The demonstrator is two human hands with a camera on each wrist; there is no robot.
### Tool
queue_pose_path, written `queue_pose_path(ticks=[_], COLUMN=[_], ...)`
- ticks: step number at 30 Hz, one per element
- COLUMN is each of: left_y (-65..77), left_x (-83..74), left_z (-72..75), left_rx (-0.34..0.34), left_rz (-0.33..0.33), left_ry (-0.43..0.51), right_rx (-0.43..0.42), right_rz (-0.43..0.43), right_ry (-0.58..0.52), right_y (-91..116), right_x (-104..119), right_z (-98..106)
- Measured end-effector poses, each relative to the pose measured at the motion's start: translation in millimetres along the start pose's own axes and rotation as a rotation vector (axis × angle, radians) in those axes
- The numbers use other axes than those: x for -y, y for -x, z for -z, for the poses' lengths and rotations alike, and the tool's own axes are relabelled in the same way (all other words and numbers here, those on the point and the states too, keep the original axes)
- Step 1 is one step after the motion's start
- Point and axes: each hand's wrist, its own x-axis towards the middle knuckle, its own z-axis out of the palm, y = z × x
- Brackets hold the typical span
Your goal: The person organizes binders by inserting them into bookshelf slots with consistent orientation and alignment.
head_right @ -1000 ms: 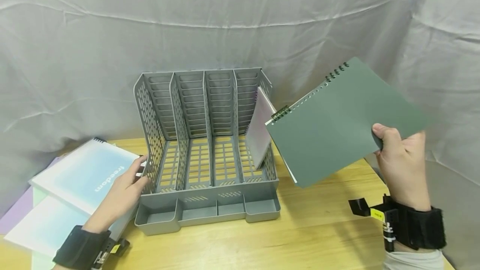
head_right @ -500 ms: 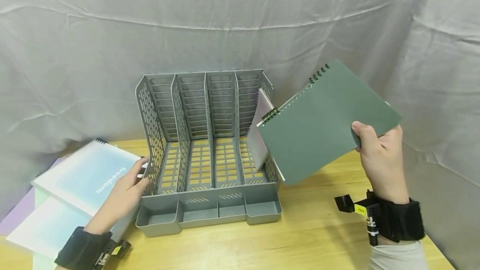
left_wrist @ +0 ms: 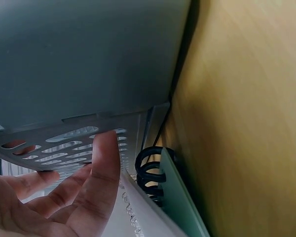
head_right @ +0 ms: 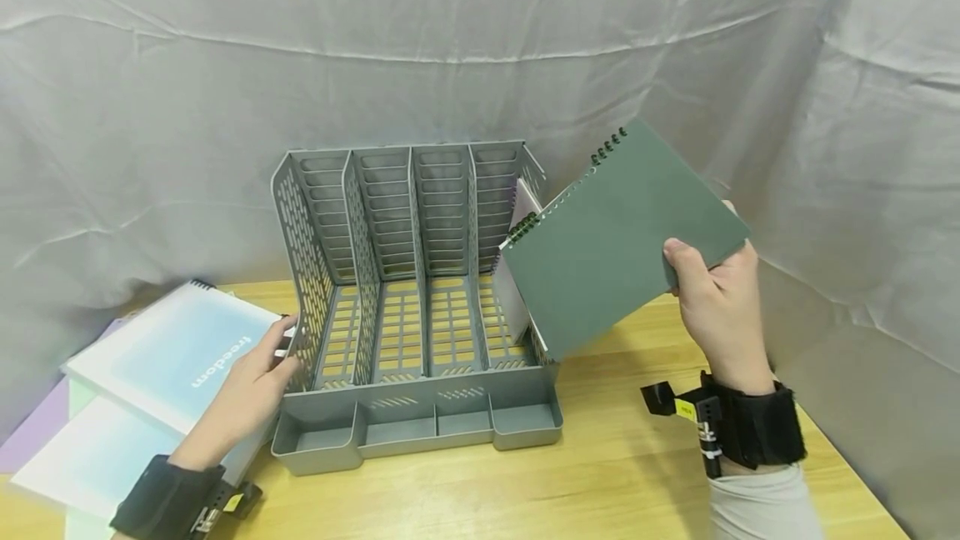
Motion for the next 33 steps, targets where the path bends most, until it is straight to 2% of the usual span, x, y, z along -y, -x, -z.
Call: queue_pose_path(ticks=[12, 18, 22, 27, 33], left_y=[-0.7, -1.3, 0.8, 1.3, -1.1], left_x=[1.4, 3.4, 6.1, 5.5, 2.5], left_z=[-2.2, -1.0, 1.9, 2.4, -2.4], left_rx=[-0.001, 0.005, -0.006, -0.003, -0.002], left_rz=[-0.004, -0.008, -0.005, -0.014, -0.016], left_ry=[0.007, 0.008, -0.014, -0.010, 0.002], right_rx=[0.054, 0.082, 0.103, 0.134, 0.170], right_rz=[0.095, 0.183, 0.226, 0.248, 0.234], right_ry=[0.329, 0.377, 0.458, 0.526, 0.578], right_y=[1.0, 2.8, 2.4, 2.2, 1.3], right_x=[-3.6, -7.2, -12.8, -19.2, -20.8], right_z=[-21.8, -35.0, -46.8, -54.6, -57.4])
